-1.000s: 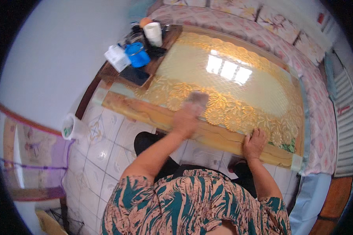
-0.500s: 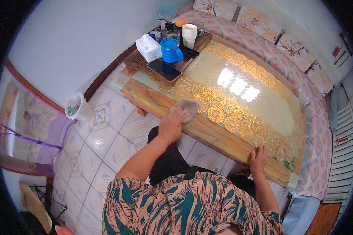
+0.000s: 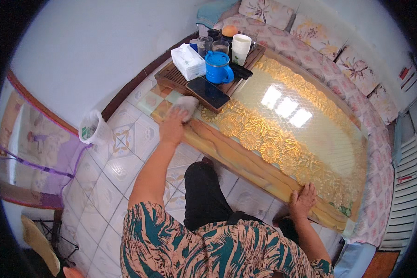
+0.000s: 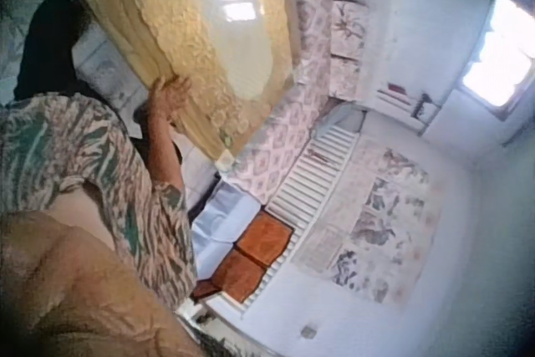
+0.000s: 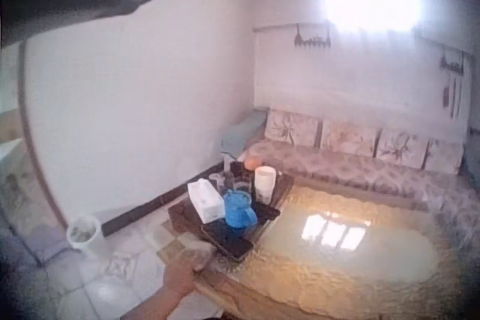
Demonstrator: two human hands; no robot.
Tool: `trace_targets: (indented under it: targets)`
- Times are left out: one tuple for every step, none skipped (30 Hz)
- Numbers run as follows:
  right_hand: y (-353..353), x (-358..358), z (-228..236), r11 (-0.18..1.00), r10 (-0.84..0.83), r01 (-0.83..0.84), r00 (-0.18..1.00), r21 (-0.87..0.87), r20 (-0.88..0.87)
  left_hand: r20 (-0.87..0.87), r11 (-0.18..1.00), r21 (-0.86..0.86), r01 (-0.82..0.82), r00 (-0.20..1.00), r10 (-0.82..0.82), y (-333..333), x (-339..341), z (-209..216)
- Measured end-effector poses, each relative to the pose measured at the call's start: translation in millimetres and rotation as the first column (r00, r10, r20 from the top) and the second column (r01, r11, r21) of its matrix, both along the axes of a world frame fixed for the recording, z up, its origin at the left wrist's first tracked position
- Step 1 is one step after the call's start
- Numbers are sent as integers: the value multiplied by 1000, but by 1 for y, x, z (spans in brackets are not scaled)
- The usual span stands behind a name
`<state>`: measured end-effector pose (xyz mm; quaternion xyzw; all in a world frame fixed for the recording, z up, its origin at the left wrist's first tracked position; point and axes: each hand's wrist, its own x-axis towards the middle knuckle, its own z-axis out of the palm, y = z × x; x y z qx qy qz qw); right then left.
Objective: The person wipes the glass surface and decorative lace border of a table using a cloth. They then wipe the top surfaces and sides of a white radiator and its wooden trim.
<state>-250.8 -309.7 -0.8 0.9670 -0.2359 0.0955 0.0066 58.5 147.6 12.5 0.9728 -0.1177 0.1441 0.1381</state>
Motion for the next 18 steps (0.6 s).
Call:
trace_targets:
  targets:
    - [0,0,0,1000,-11,11,1000,-7,-15,-11,1000,-8,-29,1000,29,13,14,-5]
    - [1,0,0,1000,3,-3,1000,-10,-7,-21,998,-13,-58,998,58,24,26,-7]
    - [0,-1,1,1000,11,-11,1000,-18,-5,-86,991,10,-136,987,136,27,32,-1]
    - [0,-3,2,1000,18,-18,1000,-25,-3,-148,977,40,-211,965,215,30,39,7]
    - [2,-2,4,999,14,-14,1000,-33,-12,-202,954,78,-289,933,299,37,45,13]
    - [5,-1,6,999,12,-13,1000,-37,-23,-170,948,95,-303,934,315,49,54,8]
    - [8,0,7,999,11,-12,999,-41,-34,-137,942,111,-316,934,330,64,63,1]
    - [8,0,6,999,23,-24,999,-45,-25,-107,937,125,-326,934,340,75,71,-6]
    - [5,-2,4,998,35,-35,999,-48,-12,-101,939,125,-321,937,334,81,77,-9]
    - [3,-3,3,998,47,-47,999,-52,0,-95,940,125,-318,939,330,87,83,-13]
    - [3,-3,3,998,37,-38,999,-52,-9,-85,943,121,-312,943,322,84,88,-12]
    - [2,-4,4,998,28,-29,999,-53,-18,-95,920,145,-364,920,379,81,93,-11]
    - [2,-5,4,998,20,-21,999,-53,-28,-109,913,151,-379,912,396,79,96,-10]
    - [2,-5,6,998,27,-28,999,-49,-26,-124,905,158,-395,901,415,75,95,-1]
    - [2,-5,9,998,35,-36,999,-45,-25,-138,896,165,-412,890,434,72,94,2]
    - [2,-5,10,998,43,-44,999,-41,-24,-112,904,151,-399,902,417,78,102,-5]
    - [2,-4,10,999,33,-34,999,-35,-29,-116,904,153,-399,901,417,79,104,-5]
    - [3,-3,11,999,24,-25,999,-29,-35,-119,903,155,-400,900,419,79,105,-6]
